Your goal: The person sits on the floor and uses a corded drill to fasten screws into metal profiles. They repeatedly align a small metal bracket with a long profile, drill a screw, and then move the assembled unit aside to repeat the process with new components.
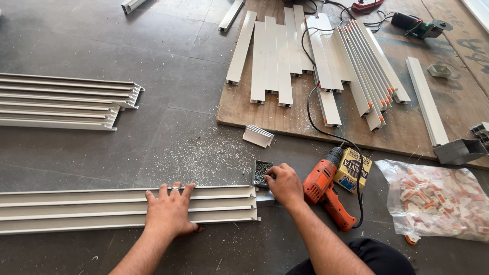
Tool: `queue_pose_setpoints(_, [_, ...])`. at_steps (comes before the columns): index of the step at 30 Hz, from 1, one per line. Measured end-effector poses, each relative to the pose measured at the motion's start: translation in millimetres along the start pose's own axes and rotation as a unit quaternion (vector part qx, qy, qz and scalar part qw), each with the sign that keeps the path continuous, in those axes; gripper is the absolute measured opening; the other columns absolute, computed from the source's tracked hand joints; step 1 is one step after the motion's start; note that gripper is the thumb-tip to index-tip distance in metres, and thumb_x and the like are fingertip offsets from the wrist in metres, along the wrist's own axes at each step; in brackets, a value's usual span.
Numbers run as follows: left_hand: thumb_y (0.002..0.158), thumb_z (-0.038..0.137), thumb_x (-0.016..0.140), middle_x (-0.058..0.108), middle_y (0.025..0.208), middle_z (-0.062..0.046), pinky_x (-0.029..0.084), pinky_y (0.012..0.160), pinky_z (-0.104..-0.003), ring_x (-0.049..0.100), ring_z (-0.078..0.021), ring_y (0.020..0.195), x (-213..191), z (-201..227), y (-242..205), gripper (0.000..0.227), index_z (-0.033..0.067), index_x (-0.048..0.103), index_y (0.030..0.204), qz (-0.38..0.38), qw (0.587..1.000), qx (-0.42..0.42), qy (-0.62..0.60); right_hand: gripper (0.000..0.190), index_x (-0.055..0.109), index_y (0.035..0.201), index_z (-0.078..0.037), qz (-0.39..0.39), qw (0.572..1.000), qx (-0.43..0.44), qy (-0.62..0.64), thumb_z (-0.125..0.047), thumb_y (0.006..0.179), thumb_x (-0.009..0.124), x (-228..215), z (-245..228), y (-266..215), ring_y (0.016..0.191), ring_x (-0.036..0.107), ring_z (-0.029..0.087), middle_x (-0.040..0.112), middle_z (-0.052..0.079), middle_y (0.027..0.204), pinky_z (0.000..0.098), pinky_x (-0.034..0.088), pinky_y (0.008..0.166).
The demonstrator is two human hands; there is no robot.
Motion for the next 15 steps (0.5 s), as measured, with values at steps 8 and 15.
queue_pose_setpoints(8, [0.074,0.074,0.081,0.026,0.166,-0.01,0.023,0.119,-0.07,0.021,-0.0382,0.154,3.4,-0.6,5.7,0.12,0.0276,0.015,0.162,0.005,1.0,0.003,-0.022,0.023,0.076,0.105,-0.016,0.178,0.978,-0.087,0.063,-0.022,0.083,0.079,-7.3,-11.7,84.6,0.106,0.067,0.03,0.07,0.009,0.11,0.0425,0.055,0.091])
queue_pose_setpoints(15, [0.073,0.069,0.085,0.026,0.167,-0.011,0.023,0.119,-0.07,0.02,-0.0394,0.155,3.1,-3.2,9.0,0.122,0.028,0.013,0.163,-0.009,0.999,0.011,-0.05,0.013,0.073,0.101,-0.013,0.182,0.971,-0.094,-0.124,-0.022,0.092,0.072,8.0,-39.2,111.9,0.106,0.068,0.03,0.07,0.009,0.107,0.0422,0.056,0.09])
Point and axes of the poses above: each hand's wrist, its own y-axis towards the middle knuckle, its own x-axis out of the palm, z = x × y, the point moved 2 cm from there along y, towards the middle knuckle
